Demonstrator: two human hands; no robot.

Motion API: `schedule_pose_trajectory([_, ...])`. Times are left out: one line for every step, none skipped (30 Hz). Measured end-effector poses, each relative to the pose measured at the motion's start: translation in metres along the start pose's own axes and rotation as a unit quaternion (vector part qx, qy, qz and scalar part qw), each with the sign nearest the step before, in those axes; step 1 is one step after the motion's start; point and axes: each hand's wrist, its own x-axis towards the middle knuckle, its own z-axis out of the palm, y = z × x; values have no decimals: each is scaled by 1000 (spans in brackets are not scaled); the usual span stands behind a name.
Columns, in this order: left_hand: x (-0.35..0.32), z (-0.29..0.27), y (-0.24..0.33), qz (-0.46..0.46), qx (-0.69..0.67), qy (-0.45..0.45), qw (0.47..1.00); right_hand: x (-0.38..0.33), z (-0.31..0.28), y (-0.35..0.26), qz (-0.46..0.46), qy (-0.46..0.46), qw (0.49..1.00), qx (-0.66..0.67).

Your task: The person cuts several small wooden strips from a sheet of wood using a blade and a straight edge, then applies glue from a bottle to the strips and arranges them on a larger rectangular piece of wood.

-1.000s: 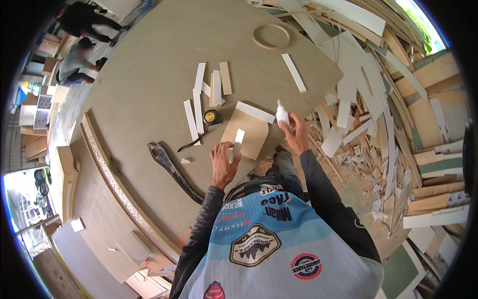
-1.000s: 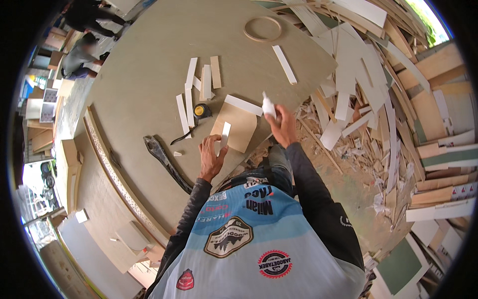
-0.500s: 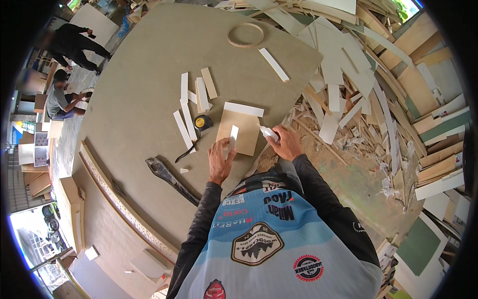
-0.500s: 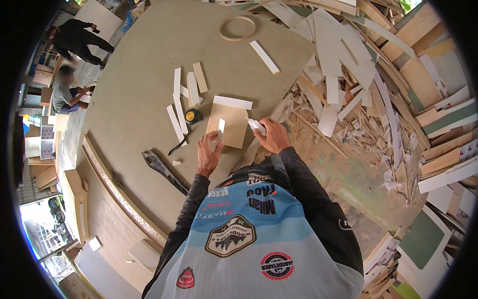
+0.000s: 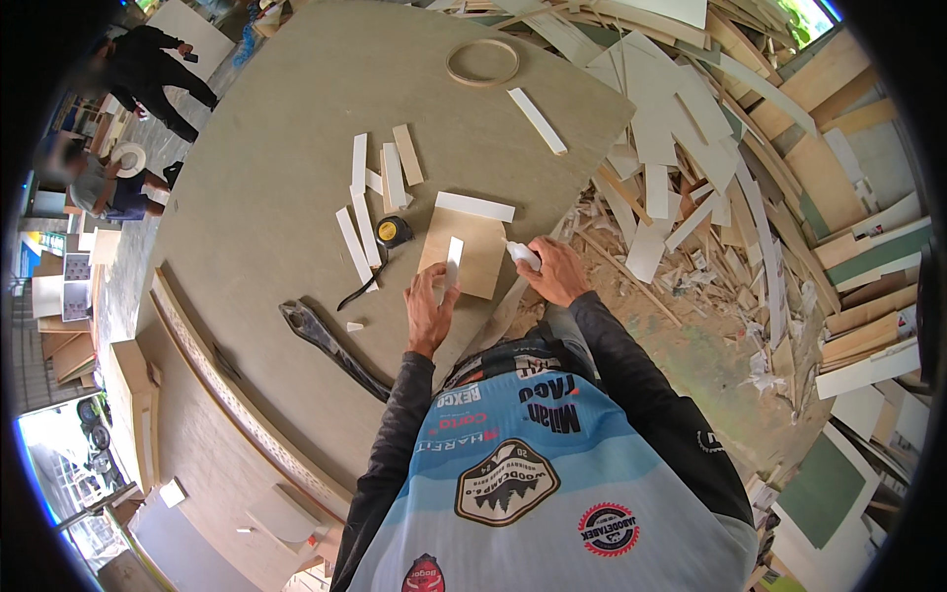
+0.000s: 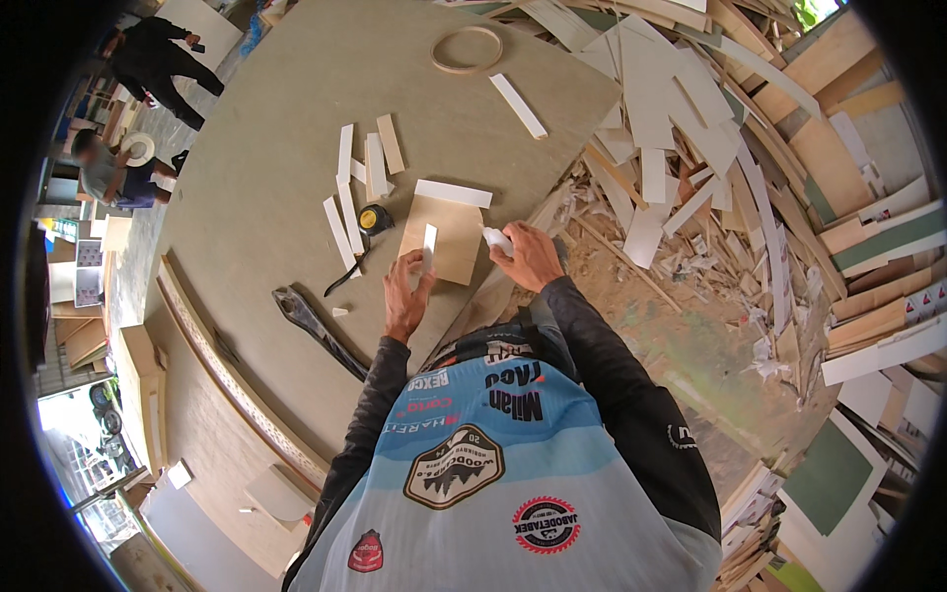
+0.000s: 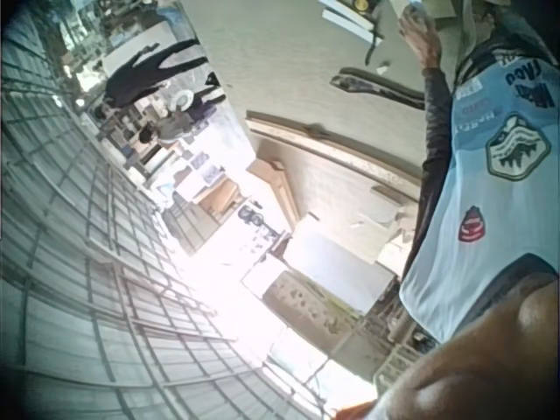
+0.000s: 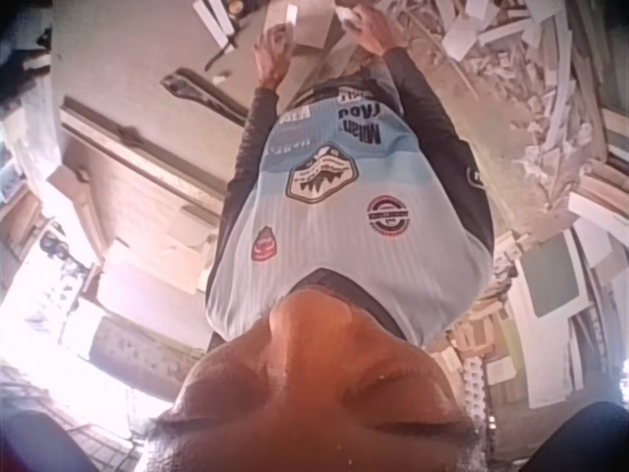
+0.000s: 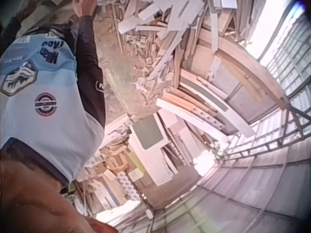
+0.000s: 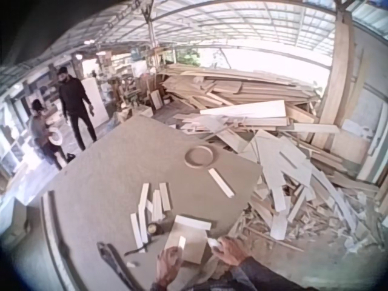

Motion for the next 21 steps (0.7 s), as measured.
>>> schedule_pose_trajectory([0,0,0,-3,-3,-1,1000,-2,-1,-1,-1,-6,1000,3])
schedule_pose_trajectory([0,0,1,-5,-6,-1,1000,-4,-1,-2,-4,-11,1000,5])
schedule_pose_trajectory([0,1,1,-8,-8,-2,1000,-8,1,-2,-7,-17,1000,7])
schedule_pose_trajectory([0,1,1,-7,-8,2,1000,-12,1,-4,-9,-23,1000,9])
schedule_pose_trajectory([-1,1,1,-5,-7,5,1000,-15,1,-7,-9,-28,999,17])
schedule_pose_trajectory([-1,1,1,-4,-7,8,1000,-19,1,-9,-9,-34,999,25])
schedule_pose_trajectory([0,1,2,-6,-8,8,1000,-23,1,-12,-7,-39,999,33])
schedule_pose_trajectory([0,1,3,-8,-9,7,1000,-27,2,-14,-14,-39,998,37])
schedule_pose_trajectory([0,1,3,-10,-11,6,1000,-31,3,-15,-21,-39,998,41])
schedule_pose_trajectory([0,1,4,-10,-10,7,1000,-33,3,-19,-28,-37,998,45])
schedule_pose_trajectory([0,0,5,-10,-9,7,1000,-36,3,-22,-20,-52,997,52])
schedule_pose_trajectory([0,1,5,-9,-9,7,1000,-39,2,-26,-12,-66,996,60])
schedule_pose_trajectory([0,1,4,-11,-9,8,1000,-41,1,-30,-5,-80,994,68])
schedule_pose_trajectory([-1,1,4,-12,-10,8,1000,-44,3,-31,-8,-85,994,70])
schedule_pose_trajectory([-1,1,3,-14,-11,9,1000,-48,6,-30,-10,-90,993,72])
schedule_pose_trajectory([-1,1,3,-15,-9,8,1000,-50,8,-31,-13,-95,993,74])
schedule_pose_trajectory([-1,1,3,-17,-8,8,1000,-51,9,-31,-14,-97,992,74])
schedule_pose_trajectory([-1,1,4,-18,-7,7,1000,-53,9,-31,-15,-100,992,75])
schedule_pose_trajectory([-1,1,4,-20,-8,6,1000,-53,9,-32,-17,-102,992,75])
schedule_pose_trajectory([-1,1,5,-22,-10,5,1000,-54,9,-31,-19,-107,991,76])
schedule_pose_trajectory([0,1,6,-24,-11,4,1000,-54,9,-30,-22,-112,990,77])
